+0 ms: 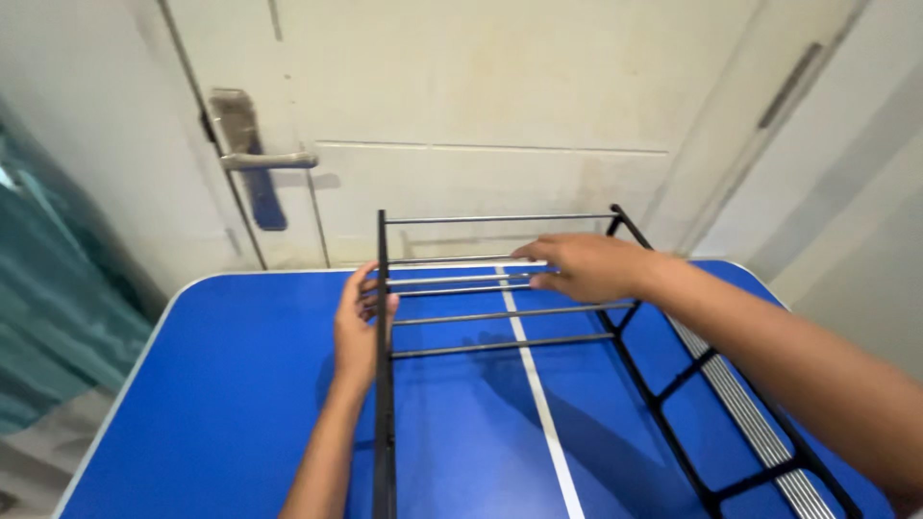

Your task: The person assembles a metal dish rack by inserting multiple horizontal rods into a black frame on a blue table. They repeatedly pick up rods and slide them into place, then adjust the rack's position and orientation on the table.

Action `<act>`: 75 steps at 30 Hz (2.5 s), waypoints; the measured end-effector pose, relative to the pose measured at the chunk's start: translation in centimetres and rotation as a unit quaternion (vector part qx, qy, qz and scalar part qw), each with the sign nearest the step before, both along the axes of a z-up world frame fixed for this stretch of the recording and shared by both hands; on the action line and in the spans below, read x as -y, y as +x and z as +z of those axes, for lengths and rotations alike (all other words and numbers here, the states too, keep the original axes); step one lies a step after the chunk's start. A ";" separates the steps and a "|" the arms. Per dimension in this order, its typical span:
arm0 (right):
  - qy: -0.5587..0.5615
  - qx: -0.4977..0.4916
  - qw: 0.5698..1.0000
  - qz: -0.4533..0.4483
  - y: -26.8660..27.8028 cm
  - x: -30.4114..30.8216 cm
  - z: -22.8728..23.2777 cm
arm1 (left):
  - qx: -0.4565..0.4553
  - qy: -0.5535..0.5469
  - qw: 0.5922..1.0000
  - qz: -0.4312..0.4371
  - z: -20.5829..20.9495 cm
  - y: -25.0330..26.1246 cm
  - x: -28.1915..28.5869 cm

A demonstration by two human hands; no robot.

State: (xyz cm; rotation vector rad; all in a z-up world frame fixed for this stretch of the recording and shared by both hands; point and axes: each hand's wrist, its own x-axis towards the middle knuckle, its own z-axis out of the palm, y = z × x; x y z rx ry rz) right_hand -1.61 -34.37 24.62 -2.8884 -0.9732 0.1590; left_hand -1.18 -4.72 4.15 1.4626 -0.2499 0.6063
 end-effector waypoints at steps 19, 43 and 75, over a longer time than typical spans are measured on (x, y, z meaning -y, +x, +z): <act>0.162 0.104 0.934 -0.301 1.4 19.6 -8.3 | -0.078 0.022 0.996 0.021 2.6 -2.4 2.1; 0.184 0.130 0.934 -0.278 1.0 17.3 -8.2 | -0.023 0.022 0.999 0.035 1.8 -1.8 1.6; 0.437 0.001 0.837 -0.330 1.2 19.8 -11.4 | 0.008 0.000 0.999 0.050 1.8 -1.6 0.4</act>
